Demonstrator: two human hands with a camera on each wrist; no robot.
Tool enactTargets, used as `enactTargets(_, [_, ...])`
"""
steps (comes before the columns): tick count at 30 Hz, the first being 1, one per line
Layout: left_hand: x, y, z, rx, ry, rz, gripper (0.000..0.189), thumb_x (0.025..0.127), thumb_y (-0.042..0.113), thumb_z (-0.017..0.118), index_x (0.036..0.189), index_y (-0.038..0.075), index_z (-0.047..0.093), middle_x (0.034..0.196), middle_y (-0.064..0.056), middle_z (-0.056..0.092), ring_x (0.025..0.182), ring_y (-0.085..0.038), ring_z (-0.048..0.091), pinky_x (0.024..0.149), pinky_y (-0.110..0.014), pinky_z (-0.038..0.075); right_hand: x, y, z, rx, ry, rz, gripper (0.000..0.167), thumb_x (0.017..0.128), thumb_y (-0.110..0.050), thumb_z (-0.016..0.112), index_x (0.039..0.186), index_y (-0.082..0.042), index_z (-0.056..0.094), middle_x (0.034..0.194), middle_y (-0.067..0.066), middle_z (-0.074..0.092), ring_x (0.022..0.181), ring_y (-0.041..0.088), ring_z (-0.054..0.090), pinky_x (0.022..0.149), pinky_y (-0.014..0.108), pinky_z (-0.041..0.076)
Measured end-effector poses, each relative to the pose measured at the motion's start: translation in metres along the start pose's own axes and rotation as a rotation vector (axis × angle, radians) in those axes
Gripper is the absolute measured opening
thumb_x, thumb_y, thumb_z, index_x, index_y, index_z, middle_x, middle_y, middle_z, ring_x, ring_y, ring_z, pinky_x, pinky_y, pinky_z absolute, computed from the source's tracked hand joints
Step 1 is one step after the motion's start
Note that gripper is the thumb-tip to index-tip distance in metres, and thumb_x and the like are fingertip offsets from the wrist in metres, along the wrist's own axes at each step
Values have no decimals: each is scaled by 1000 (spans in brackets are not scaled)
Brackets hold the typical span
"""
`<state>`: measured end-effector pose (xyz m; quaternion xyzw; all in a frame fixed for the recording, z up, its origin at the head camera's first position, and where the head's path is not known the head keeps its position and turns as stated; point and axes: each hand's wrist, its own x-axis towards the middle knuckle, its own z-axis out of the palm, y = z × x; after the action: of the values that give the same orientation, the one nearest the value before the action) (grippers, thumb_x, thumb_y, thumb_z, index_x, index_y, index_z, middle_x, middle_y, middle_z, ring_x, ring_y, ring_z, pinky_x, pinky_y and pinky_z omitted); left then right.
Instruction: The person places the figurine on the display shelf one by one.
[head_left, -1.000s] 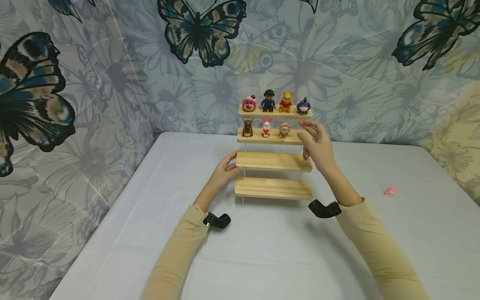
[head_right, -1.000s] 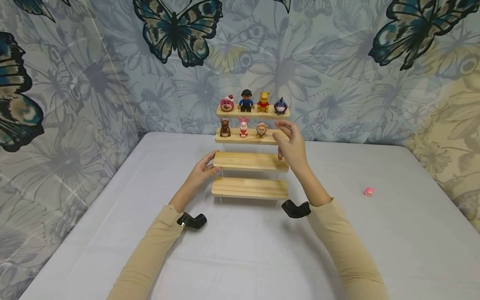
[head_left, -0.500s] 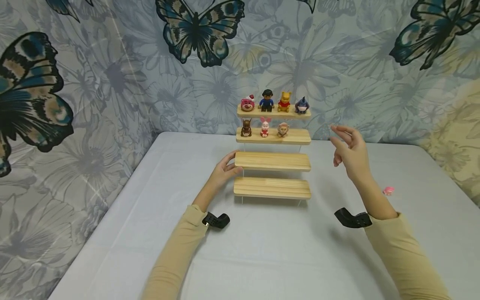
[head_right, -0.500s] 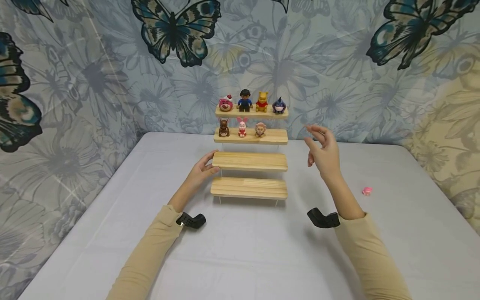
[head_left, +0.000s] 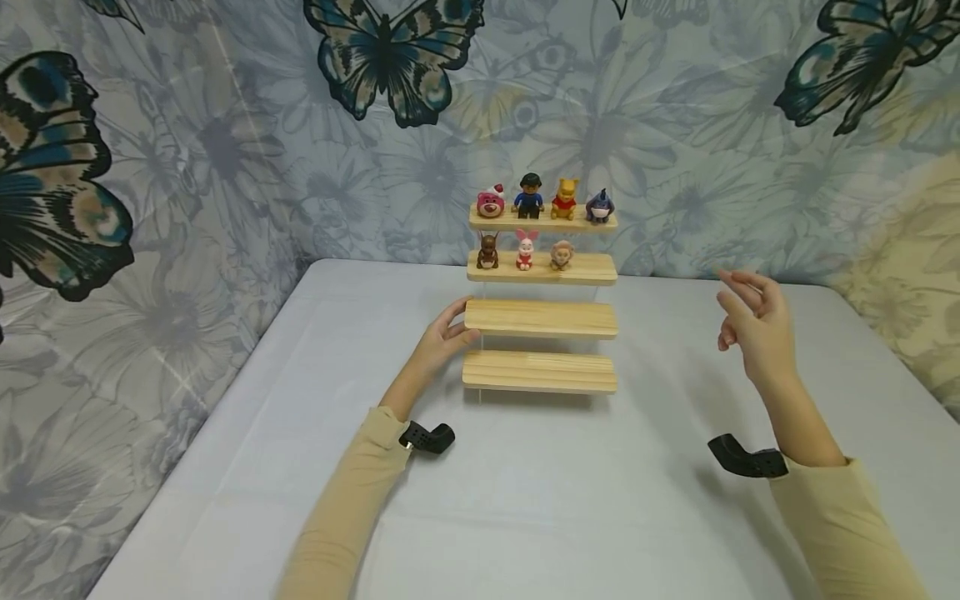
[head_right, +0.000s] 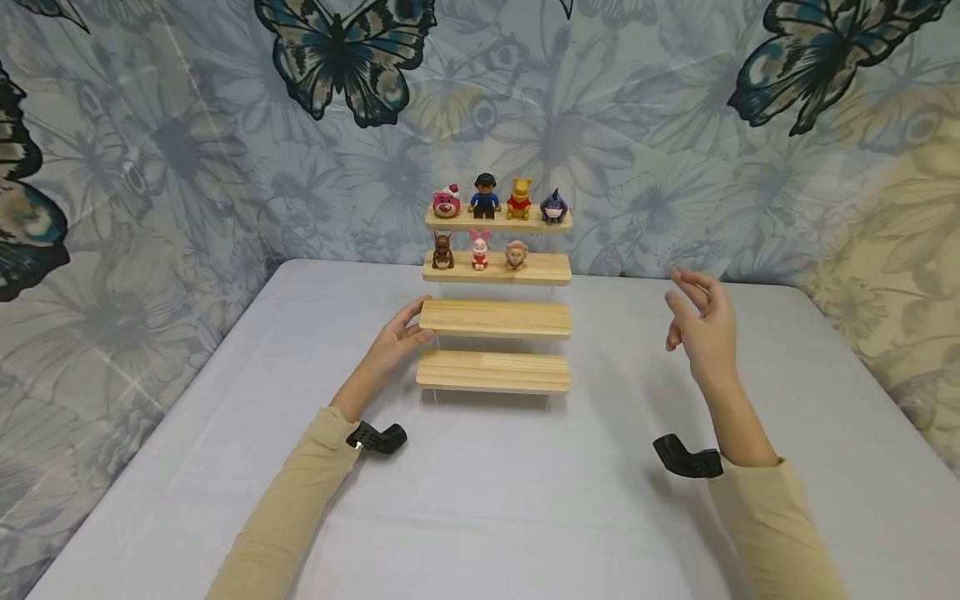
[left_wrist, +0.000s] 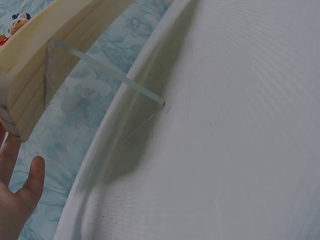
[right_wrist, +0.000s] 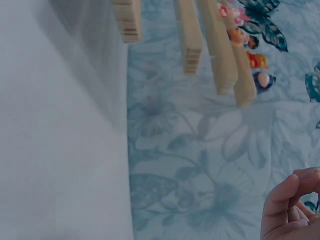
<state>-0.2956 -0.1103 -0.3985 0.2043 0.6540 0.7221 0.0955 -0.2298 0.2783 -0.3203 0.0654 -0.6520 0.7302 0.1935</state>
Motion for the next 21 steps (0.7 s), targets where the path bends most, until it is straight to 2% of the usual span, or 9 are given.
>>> enactTargets(5, [-3, 7, 2, -3, -23, 11, 61, 90, 0, 51, 141, 0, 19, 141, -15, 24, 121, -29, 37, 95, -37, 35, -8, 8, -24, 63, 71, 29, 28, 89, -1, 53, 114, -3, 41, 114, 3, 53, 36, 8, 36, 34, 18, 37])
enactTargets(10, [1, -2, -2, -2, -3, 11, 64, 89, 9, 57, 142, 5, 21, 140, -9, 27, 119, -24, 40, 94, -35, 36, -4, 26, -52, 130, 117, 59, 28, 87, -1, 56, 112, -4, 44, 115, 4, 55, 35, 11, 36, 32, 21, 37])
enactTargets(12, [3, -5, -3, 9, 1, 10, 65, 88, 12, 58, 142, 6, 22, 141, -7, 27, 119, -23, 40, 94, -34, 36, -2, 32, -63, 117, 138, 70, 27, 87, -2, 56, 112, -4, 45, 116, 4, 55, 35, 13, 35, 30, 23, 36])
enactTargets(15, [4, -7, -3, 12, 5, 6, 63, 89, 8, 56, 142, 5, 21, 141, -8, 26, 119, -23, 40, 94, -34, 36, 1, 41, -76, 92, 162, 70, 26, 87, -2, 57, 111, -4, 48, 115, 4, 57, 35, 12, 37, 30, 22, 36])
enactTargets(18, [5, -8, -3, 2, 5, 7, 62, 90, 4, 53, 142, 5, 20, 142, -9, 24, 120, -26, 38, 95, -35, 35, 0, 42, -81, 54, 197, 81, 25, 85, -1, 59, 108, -3, 48, 108, 3, 60, 34, 11, 39, 29, 20, 35])
enactTargets(21, [5, -8, -2, -1, 3, 3, 62, 90, 2, 52, 143, 6, 20, 142, -10, 23, 121, -26, 37, 95, -36, 34, 0, 53, -96, -17, 206, 112, 25, 84, -3, 61, 106, -5, 50, 100, -1, 63, 35, 10, 42, 30, 19, 36])
